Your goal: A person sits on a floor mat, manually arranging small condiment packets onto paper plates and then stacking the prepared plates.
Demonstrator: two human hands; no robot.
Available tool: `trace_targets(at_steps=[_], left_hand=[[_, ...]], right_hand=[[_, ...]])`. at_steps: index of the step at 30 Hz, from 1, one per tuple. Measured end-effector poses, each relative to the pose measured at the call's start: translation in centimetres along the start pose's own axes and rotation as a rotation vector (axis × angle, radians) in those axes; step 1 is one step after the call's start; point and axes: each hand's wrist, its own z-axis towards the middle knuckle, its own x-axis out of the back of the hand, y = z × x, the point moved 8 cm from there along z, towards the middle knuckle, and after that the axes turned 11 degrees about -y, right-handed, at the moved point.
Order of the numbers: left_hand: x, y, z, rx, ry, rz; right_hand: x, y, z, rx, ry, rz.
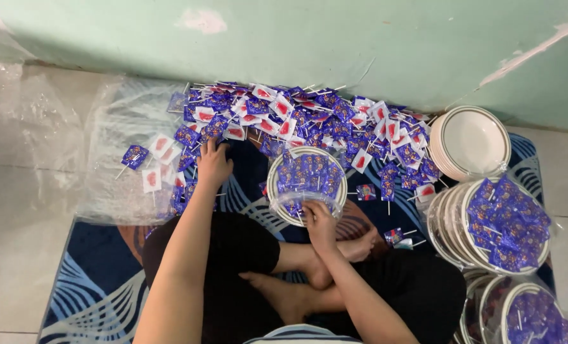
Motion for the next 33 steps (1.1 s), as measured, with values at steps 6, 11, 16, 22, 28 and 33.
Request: trace_targets(at_steps=[6, 11, 16, 22, 28, 33], left_hand=[[0.9, 0.9, 2.2, 0.045, -0.153, 0.054], [-0.5, -0.4, 4.4, 0.073, -0.191, 0.123], [-2.2, -1.0, 3.2, 0.001, -0.066, 0.205], [-4.2, 1.1, -1.0, -0.22, 0.12, 0.444], [-6.0, 1.9, -5.8, -0.238, 0.263, 0.391], [-7.4, -2.0, -6.2, 0.002, -0.113, -0.007]], right_hand=[[1.2, -0.6, 0.8, 0.102, 0.056, -0.245], [1.5, 0.1, -0.5, 0.101, 0.07, -0.109], [7.3, 1.4, 0.8, 0.047, 0.261, -0.114], [11.2, 5.4, 6.3, -0.031, 0.234, -0.209], [7.1, 13.0, 7.8, -0.529, -0.473, -0.694], [6.8, 14.0, 5.4, -0.529, -0.437, -0.663]])
